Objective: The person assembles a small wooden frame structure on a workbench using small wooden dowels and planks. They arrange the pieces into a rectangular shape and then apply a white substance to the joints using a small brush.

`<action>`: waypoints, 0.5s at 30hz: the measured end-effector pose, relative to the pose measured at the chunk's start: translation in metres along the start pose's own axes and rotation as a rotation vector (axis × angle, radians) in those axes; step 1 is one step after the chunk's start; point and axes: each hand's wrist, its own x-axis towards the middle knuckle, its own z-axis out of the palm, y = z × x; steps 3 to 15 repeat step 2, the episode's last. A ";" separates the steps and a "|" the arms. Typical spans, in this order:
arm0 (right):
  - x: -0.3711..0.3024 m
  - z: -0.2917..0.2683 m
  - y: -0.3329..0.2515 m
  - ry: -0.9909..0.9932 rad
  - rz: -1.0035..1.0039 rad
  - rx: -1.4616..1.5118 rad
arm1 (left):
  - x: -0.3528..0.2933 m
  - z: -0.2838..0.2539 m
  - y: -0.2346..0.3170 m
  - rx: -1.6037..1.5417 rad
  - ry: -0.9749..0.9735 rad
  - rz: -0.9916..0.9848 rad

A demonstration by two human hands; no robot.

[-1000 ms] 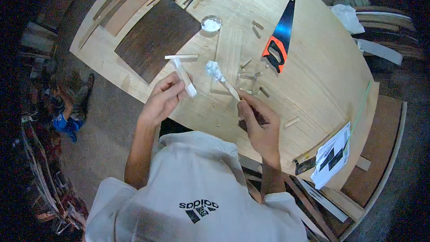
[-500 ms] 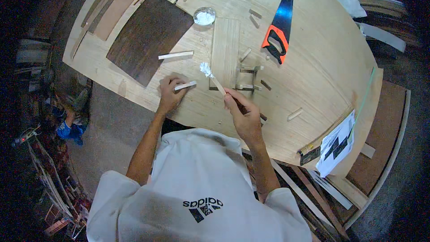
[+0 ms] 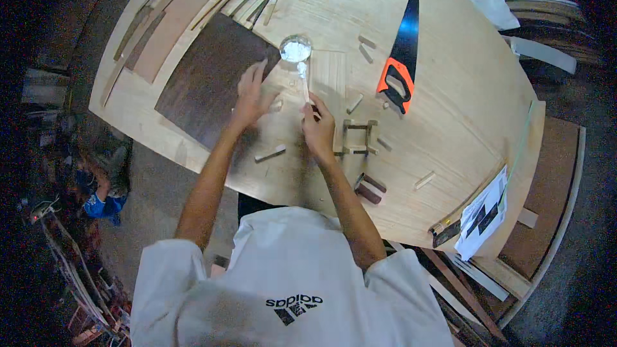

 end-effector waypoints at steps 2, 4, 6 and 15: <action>0.024 0.017 0.001 0.048 -0.116 -0.150 | 0.042 0.010 -0.032 0.035 -0.068 0.080; 0.024 0.017 0.001 0.048 -0.116 -0.150 | 0.042 0.010 -0.032 0.035 -0.068 0.080; 0.024 0.017 0.001 0.048 -0.116 -0.150 | 0.042 0.010 -0.032 0.035 -0.068 0.080; 0.024 0.017 0.001 0.048 -0.116 -0.150 | 0.042 0.010 -0.032 0.035 -0.068 0.080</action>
